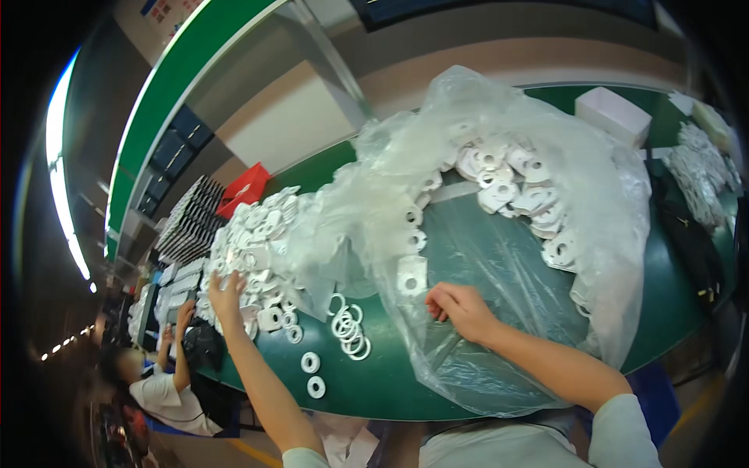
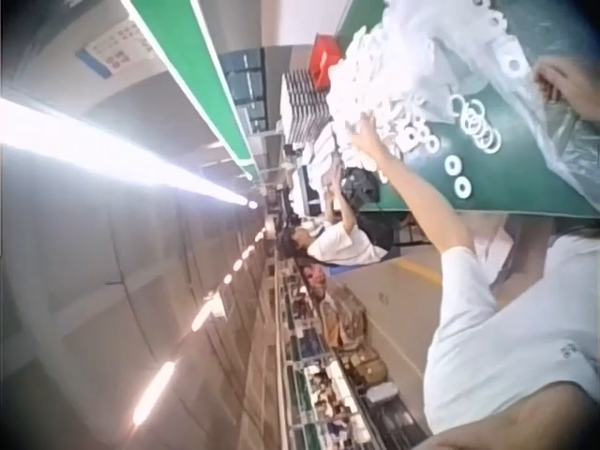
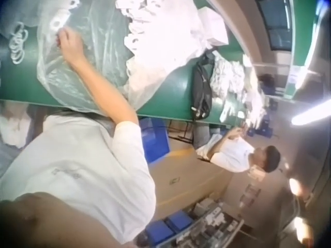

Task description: Assembling small white plastic rings onto a white plastic base unit at an industrial workbench.

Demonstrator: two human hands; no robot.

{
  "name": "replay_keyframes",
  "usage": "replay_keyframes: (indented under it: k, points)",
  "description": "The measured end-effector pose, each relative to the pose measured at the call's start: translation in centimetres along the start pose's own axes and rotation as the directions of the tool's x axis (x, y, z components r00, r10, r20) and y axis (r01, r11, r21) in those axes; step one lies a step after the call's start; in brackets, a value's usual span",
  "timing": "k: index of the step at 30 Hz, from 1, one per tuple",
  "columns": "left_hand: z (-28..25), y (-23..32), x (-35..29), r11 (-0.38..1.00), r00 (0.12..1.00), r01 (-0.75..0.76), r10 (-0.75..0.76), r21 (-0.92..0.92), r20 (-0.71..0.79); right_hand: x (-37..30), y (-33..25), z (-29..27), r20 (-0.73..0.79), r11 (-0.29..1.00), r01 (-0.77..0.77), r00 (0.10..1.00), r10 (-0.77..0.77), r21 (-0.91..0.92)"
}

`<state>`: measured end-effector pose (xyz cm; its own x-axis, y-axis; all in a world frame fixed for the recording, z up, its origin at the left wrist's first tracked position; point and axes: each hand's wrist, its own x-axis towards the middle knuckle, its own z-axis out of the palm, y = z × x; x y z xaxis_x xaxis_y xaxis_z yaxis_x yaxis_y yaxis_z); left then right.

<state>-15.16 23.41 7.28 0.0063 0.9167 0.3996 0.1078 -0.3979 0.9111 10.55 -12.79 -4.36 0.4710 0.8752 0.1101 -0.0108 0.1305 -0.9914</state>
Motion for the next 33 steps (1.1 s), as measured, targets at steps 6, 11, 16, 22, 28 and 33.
replay_keyframes:
  k: [6, 11, 16, 22, 28, 33]
  points:
    - [11.0, 4.9, -17.4, 0.855, 0.579, -0.515, 0.399, -0.060, 0.711, 0.5, 0.0, -0.5, -0.010, 0.990, 0.002, 1.000, 0.000, 0.140]
    - [14.8, 6.2, -27.7, 0.955, 0.273, -0.245, 0.234, -0.168, 0.933, 3.0, -2.8, -5.6, -0.363, 0.988, 0.115, 0.929, -0.069, 0.107]
    - [14.2, 3.5, -26.7, 0.800, 0.008, -0.559, 0.266, -0.216, 0.964, 7.5, -3.4, -11.6, -0.242, 0.376, -0.032, 0.815, -0.526, -0.926]
    - [12.4, 4.3, -25.5, 0.884, 0.220, -0.391, 0.359, -0.255, 0.907, 10.0, -2.2, -12.8, -0.181, 0.017, -0.187, 0.920, -0.348, -0.982]
    - [2.0, 4.1, -20.7, 0.920, 0.844, -0.330, 0.187, 0.212, 0.503, 7.9, -3.8, -13.8, -0.142, 0.296, -0.013, 0.897, -0.419, -0.955]
    - [-4.9, 0.8, -19.3, 0.683, 0.861, -0.451, 0.163, 0.575, 0.483, 5.4, -6.2, -9.0, -0.099, 0.965, 0.023, 0.994, -0.051, -0.263]
